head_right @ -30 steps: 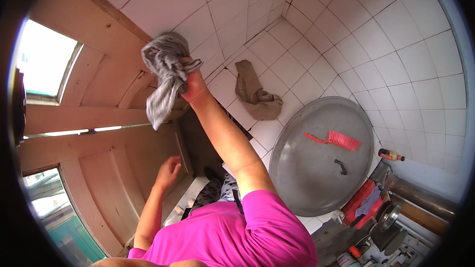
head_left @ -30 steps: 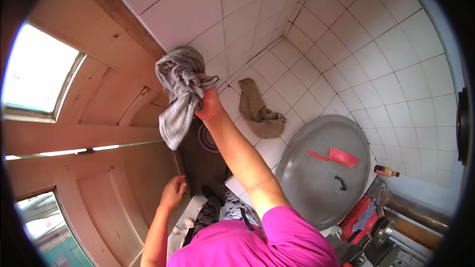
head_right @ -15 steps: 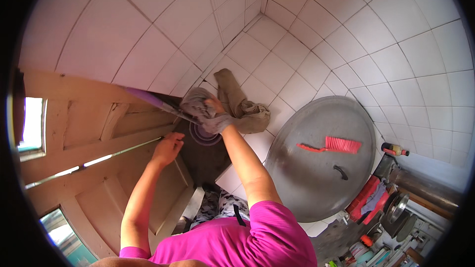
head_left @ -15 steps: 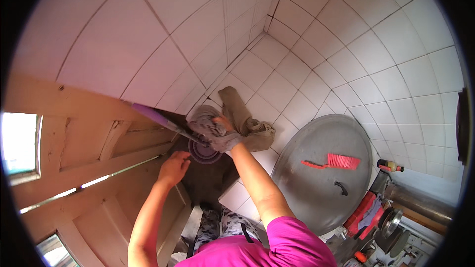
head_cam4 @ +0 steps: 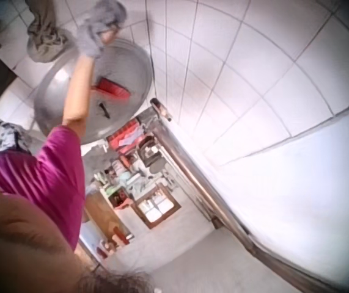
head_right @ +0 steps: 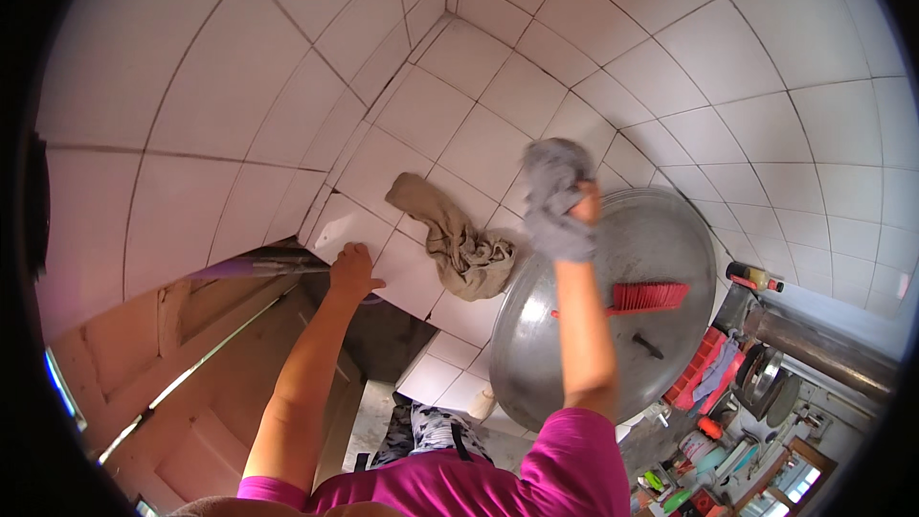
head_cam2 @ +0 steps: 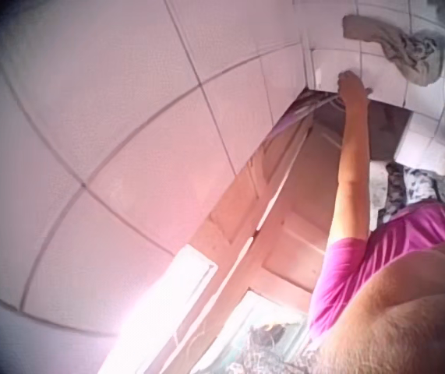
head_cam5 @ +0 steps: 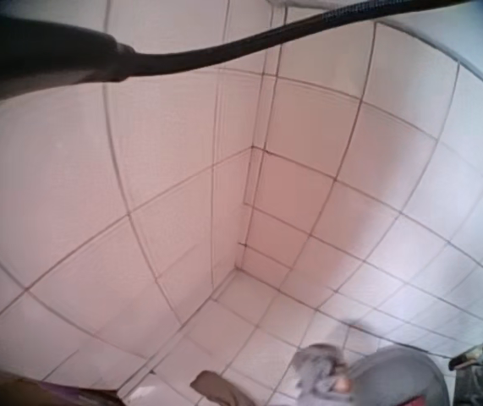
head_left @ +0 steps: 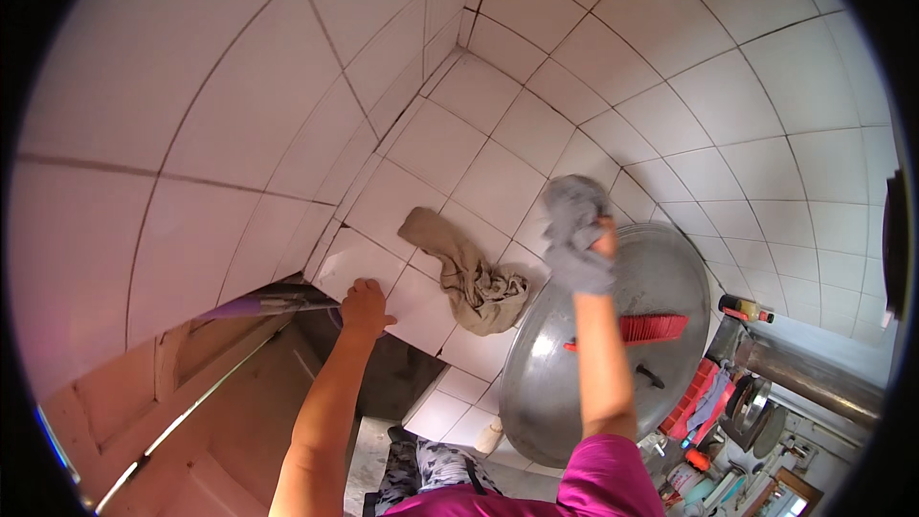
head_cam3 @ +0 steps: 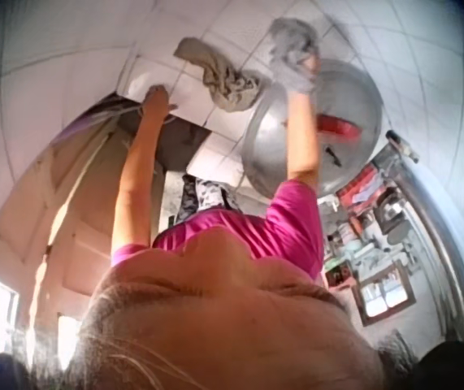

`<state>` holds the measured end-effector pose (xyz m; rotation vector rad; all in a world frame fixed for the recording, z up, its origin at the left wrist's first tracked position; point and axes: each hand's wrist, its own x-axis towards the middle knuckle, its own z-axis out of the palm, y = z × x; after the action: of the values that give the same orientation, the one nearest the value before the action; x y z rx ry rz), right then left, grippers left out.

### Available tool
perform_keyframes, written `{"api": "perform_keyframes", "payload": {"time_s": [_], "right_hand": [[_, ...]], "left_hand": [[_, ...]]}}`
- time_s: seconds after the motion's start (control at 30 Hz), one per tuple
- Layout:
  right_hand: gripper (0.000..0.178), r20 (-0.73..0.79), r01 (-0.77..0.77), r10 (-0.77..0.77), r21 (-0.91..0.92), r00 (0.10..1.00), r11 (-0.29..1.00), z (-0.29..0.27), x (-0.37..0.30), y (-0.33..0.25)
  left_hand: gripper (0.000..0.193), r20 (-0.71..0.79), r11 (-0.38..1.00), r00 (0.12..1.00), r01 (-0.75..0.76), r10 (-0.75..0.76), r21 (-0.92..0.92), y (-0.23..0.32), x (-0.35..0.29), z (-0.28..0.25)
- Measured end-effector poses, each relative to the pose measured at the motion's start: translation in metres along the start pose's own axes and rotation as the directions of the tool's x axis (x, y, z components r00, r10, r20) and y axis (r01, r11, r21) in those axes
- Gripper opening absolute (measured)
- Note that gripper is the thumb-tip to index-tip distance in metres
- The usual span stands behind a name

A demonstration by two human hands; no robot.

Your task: The person wipes the tiled wall and countertop with a cloth, then cleans the large metal lid and the lower parts of the stove. They also wipe the floor near the stove and handle a small bottle and a metal container during the cleaning process.

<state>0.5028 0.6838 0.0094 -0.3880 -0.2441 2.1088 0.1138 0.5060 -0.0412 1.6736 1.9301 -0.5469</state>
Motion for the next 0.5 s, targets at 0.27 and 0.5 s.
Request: {"api": "perform_keyframes", "payload": {"time_s": [0.27,0.5], "right_hand": [[0.082,-0.11,-0.662,-0.947,-0.739,0.302,-0.125,-0.176,0.029,-0.113],[0.088,0.187,-0.872,-0.982,-0.474,0.033,-0.12,-0.165,0.147,-0.047]], "left_hand": [[0.092,0.073,0.994,0.996,0.033,-0.041,0.105,0.015,0.016,0.009],[0.086,0.073,0.99,0.995,0.057,-0.066,0.13,0.016,0.013,0.006]]}}
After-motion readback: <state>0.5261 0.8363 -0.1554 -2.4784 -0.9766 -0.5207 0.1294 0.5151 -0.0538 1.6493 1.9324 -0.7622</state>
